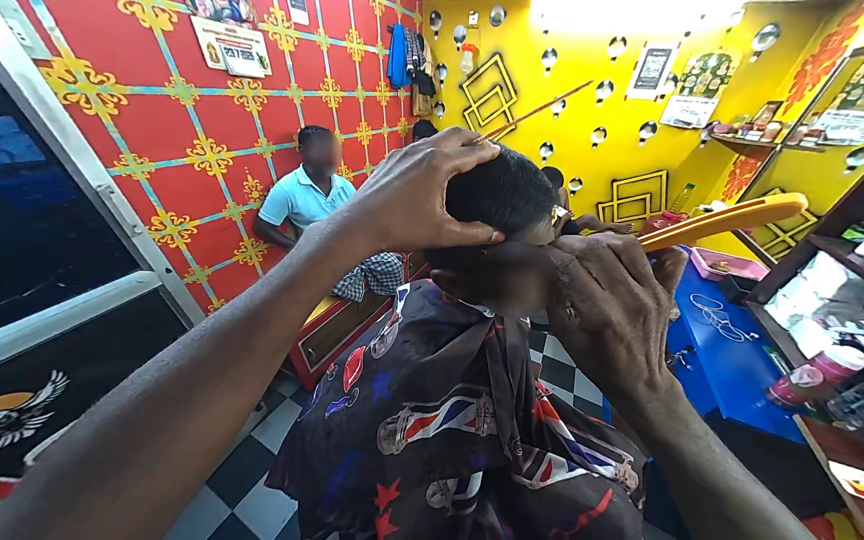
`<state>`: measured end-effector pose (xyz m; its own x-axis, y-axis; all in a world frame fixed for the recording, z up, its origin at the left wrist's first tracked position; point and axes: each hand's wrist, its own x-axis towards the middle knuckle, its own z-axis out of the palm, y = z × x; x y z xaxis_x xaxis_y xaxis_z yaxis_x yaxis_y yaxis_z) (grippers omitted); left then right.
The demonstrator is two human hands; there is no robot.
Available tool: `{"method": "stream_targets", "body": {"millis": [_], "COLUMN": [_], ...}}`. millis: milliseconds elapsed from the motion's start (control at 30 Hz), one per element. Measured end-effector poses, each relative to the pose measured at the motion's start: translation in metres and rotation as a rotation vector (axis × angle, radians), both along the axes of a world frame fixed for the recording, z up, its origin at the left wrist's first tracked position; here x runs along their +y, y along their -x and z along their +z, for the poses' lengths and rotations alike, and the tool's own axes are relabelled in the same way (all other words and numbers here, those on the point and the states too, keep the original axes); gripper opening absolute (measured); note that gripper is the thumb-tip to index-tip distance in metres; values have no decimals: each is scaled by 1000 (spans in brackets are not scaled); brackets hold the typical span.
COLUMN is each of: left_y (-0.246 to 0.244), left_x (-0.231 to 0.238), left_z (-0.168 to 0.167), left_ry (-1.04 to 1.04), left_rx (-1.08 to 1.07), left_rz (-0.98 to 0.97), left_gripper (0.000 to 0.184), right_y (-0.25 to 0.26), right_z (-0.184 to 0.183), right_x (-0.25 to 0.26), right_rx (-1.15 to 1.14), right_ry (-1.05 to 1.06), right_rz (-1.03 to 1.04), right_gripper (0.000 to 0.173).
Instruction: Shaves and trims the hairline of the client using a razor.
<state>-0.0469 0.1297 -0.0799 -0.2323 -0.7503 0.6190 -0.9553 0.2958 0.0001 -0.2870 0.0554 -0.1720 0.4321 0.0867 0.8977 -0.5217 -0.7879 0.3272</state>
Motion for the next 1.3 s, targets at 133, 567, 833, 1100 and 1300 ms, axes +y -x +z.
{"method": "stream_targets", "body": {"millis": [133,567,833,1100,1300], "left_y": [0,2,3,3,4], "left_x": [0,-1,-1,-2,-2], "left_z": [-1,0,0,-1,-1], "left_ry": [1,-4,-7,-8,-14], "left_rx": [-5,-13,-4,-1,-2], "left_rz": [0,-1,8,10,16], "left_gripper": [88,87,88,87,88], "right_y": [0,-1,-2,-2,-2], "right_z": [0,-4,-8,-12,-11], "right_x": [1,4,6,9,11], "right_rx": [9,13,102,120,65], "right_ry": [9,26,28,33,61], "right_rz": [11,-10,-36,-62,-83], "right_gripper": [17,20,19,20,21]}}
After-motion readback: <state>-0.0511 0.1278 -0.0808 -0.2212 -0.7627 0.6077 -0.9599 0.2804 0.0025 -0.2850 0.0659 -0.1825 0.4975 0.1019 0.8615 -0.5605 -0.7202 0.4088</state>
